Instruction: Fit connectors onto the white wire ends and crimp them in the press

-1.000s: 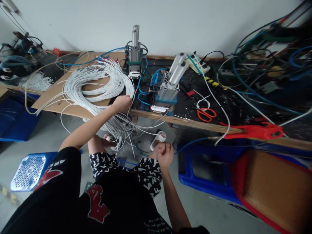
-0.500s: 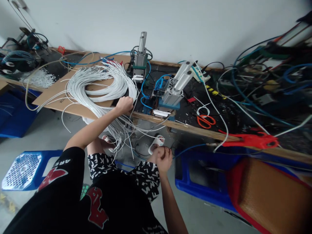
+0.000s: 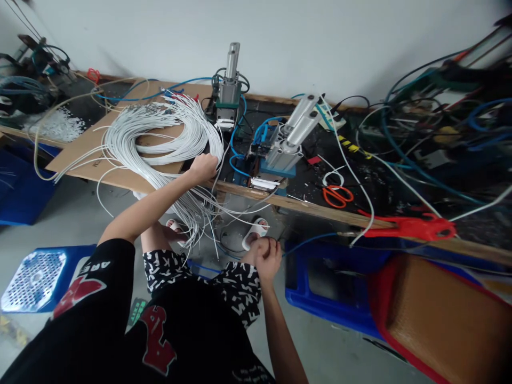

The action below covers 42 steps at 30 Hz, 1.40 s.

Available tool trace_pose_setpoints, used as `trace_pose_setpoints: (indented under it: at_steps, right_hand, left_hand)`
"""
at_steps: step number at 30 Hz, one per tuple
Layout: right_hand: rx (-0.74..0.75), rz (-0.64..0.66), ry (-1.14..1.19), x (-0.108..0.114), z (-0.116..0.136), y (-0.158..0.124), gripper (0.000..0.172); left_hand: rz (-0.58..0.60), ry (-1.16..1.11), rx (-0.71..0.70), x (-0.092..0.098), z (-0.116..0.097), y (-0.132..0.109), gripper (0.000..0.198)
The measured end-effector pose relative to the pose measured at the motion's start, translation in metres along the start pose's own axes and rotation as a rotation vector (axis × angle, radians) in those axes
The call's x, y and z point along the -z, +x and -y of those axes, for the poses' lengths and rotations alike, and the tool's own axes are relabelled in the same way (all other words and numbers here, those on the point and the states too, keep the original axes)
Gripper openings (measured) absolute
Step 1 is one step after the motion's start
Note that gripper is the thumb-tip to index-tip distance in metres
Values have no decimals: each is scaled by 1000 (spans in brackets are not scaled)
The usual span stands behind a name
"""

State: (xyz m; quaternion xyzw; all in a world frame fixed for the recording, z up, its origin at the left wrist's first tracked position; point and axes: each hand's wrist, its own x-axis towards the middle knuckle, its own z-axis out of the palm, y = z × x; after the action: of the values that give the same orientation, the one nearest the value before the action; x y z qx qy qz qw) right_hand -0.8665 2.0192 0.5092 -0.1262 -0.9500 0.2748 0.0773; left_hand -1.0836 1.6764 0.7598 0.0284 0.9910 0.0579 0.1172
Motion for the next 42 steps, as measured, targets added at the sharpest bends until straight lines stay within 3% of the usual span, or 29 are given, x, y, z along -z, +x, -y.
trace_pose_setpoints:
  at_steps: [7, 12, 15, 19, 25, 31, 34, 36, 38, 40, 42]
  right_hand:
    - [11, -5, 9, 0, 1, 1, 65]
    - [-16, 3, 23, -1, -2, 0, 67]
    - [-36, 5, 32, -2, -4, 0, 67]
    - [-32, 2, 48, -3, -3, 2, 67]
    - [-18, 6, 45, 0, 1, 4, 68]
    - [-40, 27, 71, 3, 6, 5, 69]
    - [-117, 24, 188, 6, 11, 10, 67]
    - [-213, 27, 358, 15, 23, 16, 62]
    - [-299, 38, 580, 32, 47, 20, 58]
    - [-284, 43, 790, 58, 84, 21, 56]
    - [-210, 69, 966, 90, 130, 19, 54]
  left_hand:
    - [-23, 75, -16, 0, 4, 1, 37]
    - [-79, -63, 51, 4, 9, 8, 28]
    - [-118, -322, 107, 9, 17, 8, 18]
    - [-157, -835, 195, 22, 31, 4, 17]
    - [-392, -1406, 169, 52, 43, -8, 27]
    - [-671, -1700, 26, 92, 38, -23, 49]
    - [-745, -1692, -94, 102, 29, -37, 48]
    - [-640, -1566, -203, 98, 19, -52, 45]
    - [-400, -1354, -337, 85, 4, -71, 44]
    - [-141, -1068, -476, 63, -14, -92, 43]
    - [7, -756, -594, 37, -31, -111, 40]
